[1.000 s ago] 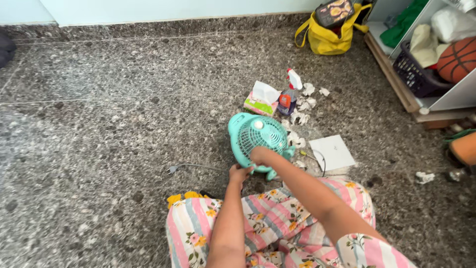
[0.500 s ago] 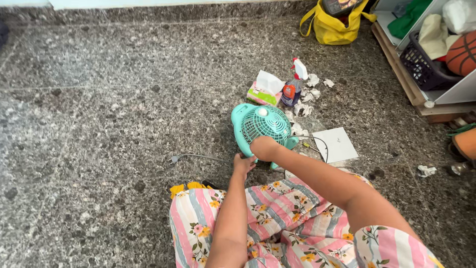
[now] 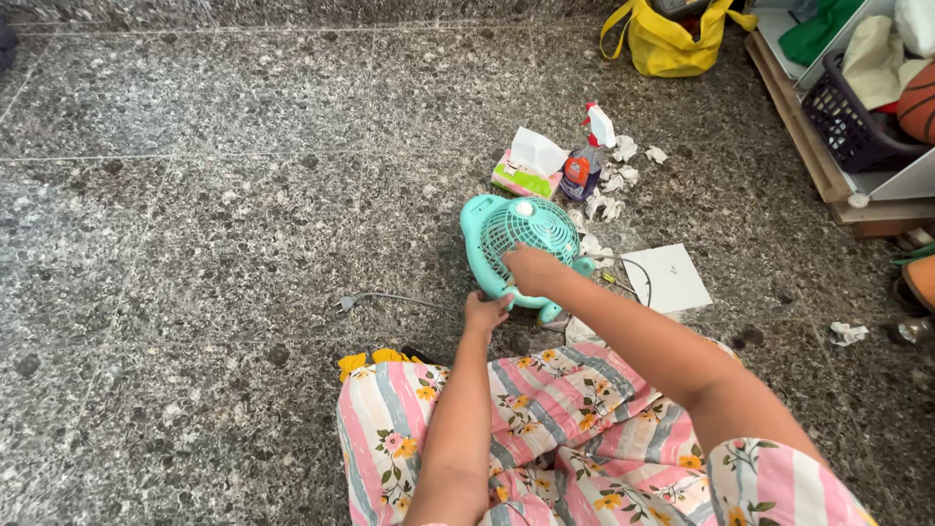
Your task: The person sits on the floor and uses a screwdriver to remove and reinsert screws on the casing of a small teal electric fan. They repeatedly loosen and tighten screws on the front grille and base, occasionally pausing to adjust the fan's position.
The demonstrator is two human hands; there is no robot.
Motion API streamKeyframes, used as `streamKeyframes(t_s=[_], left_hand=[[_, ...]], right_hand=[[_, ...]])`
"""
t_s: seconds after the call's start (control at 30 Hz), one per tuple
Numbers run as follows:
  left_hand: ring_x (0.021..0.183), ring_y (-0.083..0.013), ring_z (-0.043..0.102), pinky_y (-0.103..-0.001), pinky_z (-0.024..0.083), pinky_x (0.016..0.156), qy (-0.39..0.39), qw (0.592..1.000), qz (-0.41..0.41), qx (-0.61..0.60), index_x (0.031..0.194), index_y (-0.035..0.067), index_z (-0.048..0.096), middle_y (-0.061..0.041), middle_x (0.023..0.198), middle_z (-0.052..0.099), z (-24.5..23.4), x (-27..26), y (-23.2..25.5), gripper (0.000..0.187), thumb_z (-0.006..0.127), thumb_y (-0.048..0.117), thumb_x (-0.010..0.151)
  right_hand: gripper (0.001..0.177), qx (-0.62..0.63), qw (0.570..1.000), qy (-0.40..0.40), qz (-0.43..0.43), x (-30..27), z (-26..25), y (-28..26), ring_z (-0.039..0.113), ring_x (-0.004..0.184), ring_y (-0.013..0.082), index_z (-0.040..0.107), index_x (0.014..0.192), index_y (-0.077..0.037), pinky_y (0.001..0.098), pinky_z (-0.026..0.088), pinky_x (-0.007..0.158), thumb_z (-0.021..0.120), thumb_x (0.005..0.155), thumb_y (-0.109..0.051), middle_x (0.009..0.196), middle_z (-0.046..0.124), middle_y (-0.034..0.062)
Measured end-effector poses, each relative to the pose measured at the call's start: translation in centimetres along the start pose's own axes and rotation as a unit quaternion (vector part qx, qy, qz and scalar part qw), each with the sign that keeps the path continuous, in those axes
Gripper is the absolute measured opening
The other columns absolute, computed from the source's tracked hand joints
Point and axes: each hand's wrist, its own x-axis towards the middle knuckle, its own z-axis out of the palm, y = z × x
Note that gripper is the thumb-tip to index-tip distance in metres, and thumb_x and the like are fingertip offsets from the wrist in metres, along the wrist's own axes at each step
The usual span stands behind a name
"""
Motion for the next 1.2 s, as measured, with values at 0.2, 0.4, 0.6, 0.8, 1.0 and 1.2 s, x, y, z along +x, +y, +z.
streamKeyframes(t_s=[0.2,0.4,0.6,0.8,1.0,1.2], left_hand=[[0.083,-0.0207,0.072,-0.034,0.063,0.069,0.007,0.999,0.035,0.002,0.124,0.002,0.051,-0.011,0.106,0.069,0.1,0.2,-0.2,0.061,0.088,0.009,0.076],[0.080,-0.0196,0.072,-0.032,0.062,0.066,0.016,0.998,0.060,0.012,0.125,0.000,0.053,-0.011,0.102,0.070,0.0,-0.4,0.2,0.059,0.087,0.011,0.078],[0.081,-0.0205,0.072,-0.032,0.063,0.067,0.027,0.997,0.061,0.032,0.126,-0.003,0.051,-0.014,0.103,0.071,0.1,-1.4,0.6,0.062,0.088,0.012,0.078],[0.083,-0.0195,0.072,-0.032,0.063,0.068,0.025,0.998,0.049,0.035,0.128,-0.001,0.050,-0.013,0.105,0.070,0.0,-1.2,0.4,0.064,0.088,0.013,0.079],[0.082,-0.0199,0.072,-0.033,0.062,0.066,0.027,0.998,0.052,0.029,0.127,-0.002,0.052,-0.011,0.104,0.069,0.0,-0.1,-0.4,0.063,0.087,0.012,0.078],[0.078,-0.0193,0.071,-0.032,0.061,0.063,0.030,0.997,0.070,0.030,0.124,-0.003,0.052,-0.012,0.099,0.069,0.0,0.1,-0.8,0.060,0.088,0.011,0.078]], right_hand=[[0.012,-0.122,0.984,0.040,-0.120,-0.6,-1.9,-1.0,0.072,0.092,0.0379,0.073,0.091,-0.003,0.0472,0.060,0.074,0.068,0.080,-0.005,0.103,0.068,0.0192],[0.012,-0.095,0.994,-0.028,-0.055,1.3,-2.0,-0.6,0.072,0.086,0.0402,0.075,0.084,0.000,0.0478,0.059,0.076,0.069,0.077,-0.008,0.089,0.072,0.0227],[0.017,-0.077,0.994,-0.048,0.067,4.4,1.0,0.9,0.074,0.080,0.0381,0.078,0.079,-0.001,0.0467,0.060,0.075,0.068,0.074,-0.014,0.081,0.072,0.0219],[0.019,-0.117,0.982,-0.141,0.043,5.3,1.5,1.9,0.075,0.081,0.0361,0.079,0.082,-0.005,0.0466,0.060,0.075,0.066,0.076,-0.017,0.083,0.075,0.0196],[0.022,-0.131,0.988,-0.031,-0.082,1.7,-0.9,0.0,0.072,0.093,0.0375,0.073,0.094,-0.001,0.0472,0.060,0.075,0.072,0.075,-0.010,0.100,0.071,0.0204],[0.014,-0.152,0.974,-0.032,-0.165,0.8,-2.7,-0.9,0.073,0.088,0.0378,0.074,0.089,-0.002,0.0477,0.059,0.073,0.072,0.078,-0.010,0.095,0.071,0.0187]])
